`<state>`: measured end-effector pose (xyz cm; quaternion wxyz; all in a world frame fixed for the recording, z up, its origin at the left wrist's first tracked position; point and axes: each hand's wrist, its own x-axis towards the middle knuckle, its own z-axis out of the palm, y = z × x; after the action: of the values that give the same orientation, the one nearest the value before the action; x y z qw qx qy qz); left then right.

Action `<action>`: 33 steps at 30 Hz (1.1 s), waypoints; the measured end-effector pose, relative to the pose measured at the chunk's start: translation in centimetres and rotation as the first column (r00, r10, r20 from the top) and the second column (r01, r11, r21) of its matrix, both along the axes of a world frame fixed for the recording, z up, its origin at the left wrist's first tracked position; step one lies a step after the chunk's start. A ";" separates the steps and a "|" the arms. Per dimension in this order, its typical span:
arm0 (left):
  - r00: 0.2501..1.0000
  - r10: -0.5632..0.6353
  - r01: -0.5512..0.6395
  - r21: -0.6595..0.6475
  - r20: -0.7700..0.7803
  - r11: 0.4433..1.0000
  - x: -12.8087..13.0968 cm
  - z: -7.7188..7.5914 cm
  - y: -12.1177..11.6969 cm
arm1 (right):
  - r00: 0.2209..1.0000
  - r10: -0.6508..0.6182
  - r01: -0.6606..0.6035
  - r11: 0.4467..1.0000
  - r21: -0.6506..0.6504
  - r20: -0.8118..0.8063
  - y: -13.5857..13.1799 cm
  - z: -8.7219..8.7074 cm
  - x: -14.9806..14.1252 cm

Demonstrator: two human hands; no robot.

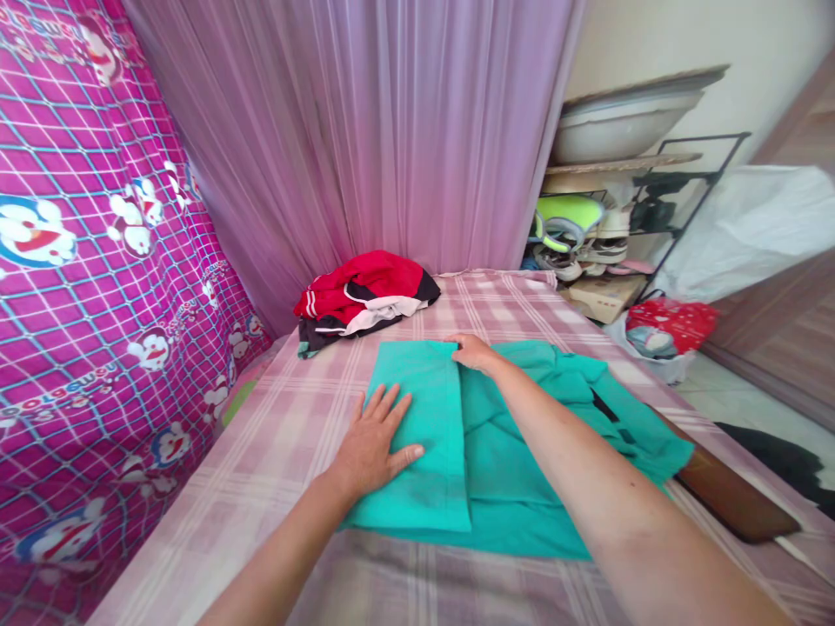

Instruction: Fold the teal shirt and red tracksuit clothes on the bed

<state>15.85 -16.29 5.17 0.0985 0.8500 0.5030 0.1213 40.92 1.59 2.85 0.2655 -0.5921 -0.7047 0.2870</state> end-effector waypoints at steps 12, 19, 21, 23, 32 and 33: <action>0.992 -0.076 0.065 -0.114 -0.099 0.991 3.7 -3.3 -0.9 | 0.972 -0.165 0.162 0.986 0.033 0.164 -1.1 0.9 0.8; 0.995 -0.052 0.040 -0.129 -0.090 0.991 3.8 -3.1 -1.1 | 0.855 0.362 -0.465 0.852 0.240 0.372 -2.3 3.8 -7.2; 0.996 -0.053 0.045 -0.113 -0.072 0.993 3.8 -3.4 -1.1 | 0.800 0.426 -0.504 0.859 0.088 0.423 -2.2 2.8 -9.0; 0.997 -0.053 0.046 -0.103 -0.063 0.994 3.8 -3.8 -1.0 | 0.795 0.437 -0.478 0.878 -0.010 0.421 -1.8 1.4 -10.0; 0.997 -0.029 0.018 -0.145 -0.071 0.989 4.0 -3.8 -0.8 | 0.810 0.421 -0.460 0.888 -0.001 0.408 -1.2 -0.7 -10.5; 0.997 -0.028 0.016 -0.164 -0.074 0.986 4.0 -3.5 -0.8 | 0.820 0.395 -0.446 0.894 0.030 0.414 -1.6 -0.5 -10.4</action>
<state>19.88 -17.06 1.63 0.1502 0.8486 0.5052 0.0462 30.56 -0.02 2.39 0.0835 -0.4493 -0.8736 0.1672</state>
